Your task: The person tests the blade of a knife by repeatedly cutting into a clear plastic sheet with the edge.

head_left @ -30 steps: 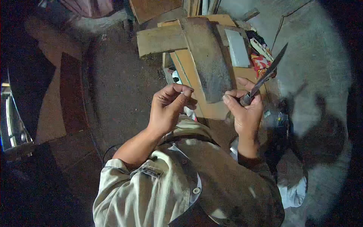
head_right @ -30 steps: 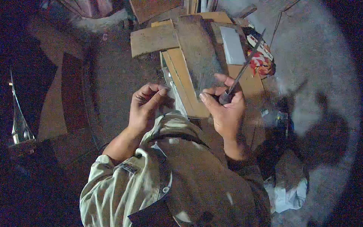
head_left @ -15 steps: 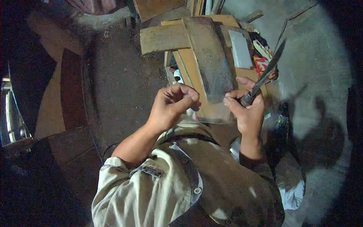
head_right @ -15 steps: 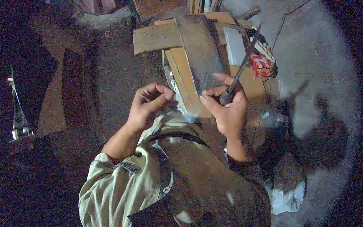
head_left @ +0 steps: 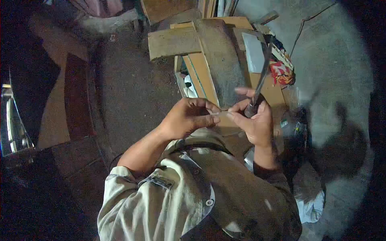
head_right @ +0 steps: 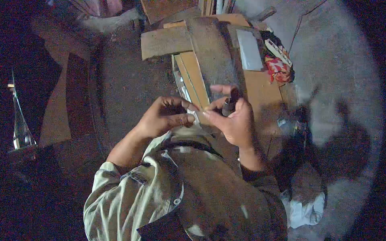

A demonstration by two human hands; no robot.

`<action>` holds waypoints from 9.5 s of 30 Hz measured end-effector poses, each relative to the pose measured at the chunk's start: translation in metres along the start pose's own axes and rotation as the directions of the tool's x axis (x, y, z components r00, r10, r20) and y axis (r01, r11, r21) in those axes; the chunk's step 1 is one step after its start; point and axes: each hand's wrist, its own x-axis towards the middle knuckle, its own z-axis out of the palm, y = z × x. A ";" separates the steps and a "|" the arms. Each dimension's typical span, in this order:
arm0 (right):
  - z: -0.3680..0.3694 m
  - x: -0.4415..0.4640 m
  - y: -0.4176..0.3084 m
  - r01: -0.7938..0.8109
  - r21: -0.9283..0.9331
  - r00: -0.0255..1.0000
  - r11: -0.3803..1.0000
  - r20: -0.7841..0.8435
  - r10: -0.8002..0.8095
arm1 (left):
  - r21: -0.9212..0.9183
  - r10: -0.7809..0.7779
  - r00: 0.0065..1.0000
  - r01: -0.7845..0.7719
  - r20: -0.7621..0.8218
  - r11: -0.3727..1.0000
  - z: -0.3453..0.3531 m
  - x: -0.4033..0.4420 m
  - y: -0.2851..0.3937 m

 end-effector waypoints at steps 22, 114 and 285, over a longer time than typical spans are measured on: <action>-0.005 -0.009 0.013 -0.048 -0.024 0.996 0.999 0.069 0.050 | -0.035 0.030 0.980 -0.037 -0.195 0.999 0.010 0.005 -0.027; 0.005 -0.023 0.041 -0.206 0.333 0.978 0.920 0.108 0.180 | -0.255 0.021 0.946 -0.109 -0.324 0.961 0.016 0.007 -0.041; -0.127 0.021 0.245 -0.474 -0.412 0.784 0.778 -0.599 0.161 | 0.176 -0.177 0.976 0.198 -0.128 0.964 0.015 0.013 -0.064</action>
